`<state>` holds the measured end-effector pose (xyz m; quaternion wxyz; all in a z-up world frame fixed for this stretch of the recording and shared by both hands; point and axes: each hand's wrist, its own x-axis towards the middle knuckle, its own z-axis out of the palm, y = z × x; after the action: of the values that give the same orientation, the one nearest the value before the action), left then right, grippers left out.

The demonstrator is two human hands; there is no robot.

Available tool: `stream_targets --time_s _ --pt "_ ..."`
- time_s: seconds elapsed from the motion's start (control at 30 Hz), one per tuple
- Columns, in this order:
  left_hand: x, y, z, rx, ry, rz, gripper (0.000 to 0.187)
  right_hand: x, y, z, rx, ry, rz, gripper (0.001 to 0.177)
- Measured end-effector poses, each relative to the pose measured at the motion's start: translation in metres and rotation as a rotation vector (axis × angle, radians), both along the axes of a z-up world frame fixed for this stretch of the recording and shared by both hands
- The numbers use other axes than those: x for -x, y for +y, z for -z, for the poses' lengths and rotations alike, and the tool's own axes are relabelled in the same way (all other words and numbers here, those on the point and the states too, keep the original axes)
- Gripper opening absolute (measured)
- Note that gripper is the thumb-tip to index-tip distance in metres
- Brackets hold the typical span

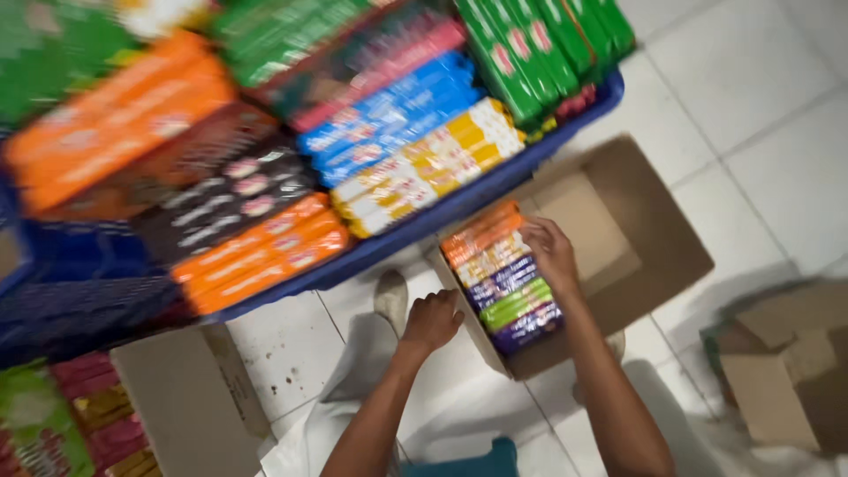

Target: The person transfers stacks of packaged snacks from a blue crate into a cardboard box. They pick up items by hand and place them into the box, arranging them in rows.

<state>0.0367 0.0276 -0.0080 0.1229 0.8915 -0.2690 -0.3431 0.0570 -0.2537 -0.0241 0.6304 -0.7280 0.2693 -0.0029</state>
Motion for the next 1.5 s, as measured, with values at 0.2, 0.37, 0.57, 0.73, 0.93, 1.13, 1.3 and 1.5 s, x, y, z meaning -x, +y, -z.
stream_targets --time_s 0.2,0.37,0.57,0.73,0.93,1.13,1.3,1.5 --pt "-0.007 0.043 -0.068 0.415 -0.469 -0.259 0.027 -0.019 0.025 -0.217 0.411 -0.372 -0.126 0.022" --pt "0.024 0.124 -0.11 0.382 -0.456 -0.455 0.033 -0.087 0.079 -0.342 0.903 -0.711 -0.298 0.03" --pt "0.078 0.187 -0.108 0.306 -0.446 -0.6 0.041 -0.171 0.135 -0.402 1.426 -0.758 -0.548 0.082" --pt "0.098 0.195 -0.147 0.338 -0.532 -0.577 0.062 -0.218 0.149 -0.403 1.478 -0.293 -0.768 0.091" --pt "0.039 0.202 -0.247 0.322 -0.898 -0.62 0.084 -0.244 0.15 -0.371 1.913 -0.357 -0.525 0.074" --pt "0.011 0.206 -0.226 0.122 -0.822 -0.494 0.105 -0.235 0.156 -0.394 2.042 -0.401 -0.494 0.052" --pt "0.012 0.205 -0.231 0.09 -0.712 -0.493 0.102 -0.205 0.151 -0.424 1.999 -0.911 -0.198 0.026" --pt "0.008 0.204 -0.211 0.079 -0.905 -0.495 0.099 -0.161 0.127 -0.434 1.989 -0.8 -0.265 0.085"
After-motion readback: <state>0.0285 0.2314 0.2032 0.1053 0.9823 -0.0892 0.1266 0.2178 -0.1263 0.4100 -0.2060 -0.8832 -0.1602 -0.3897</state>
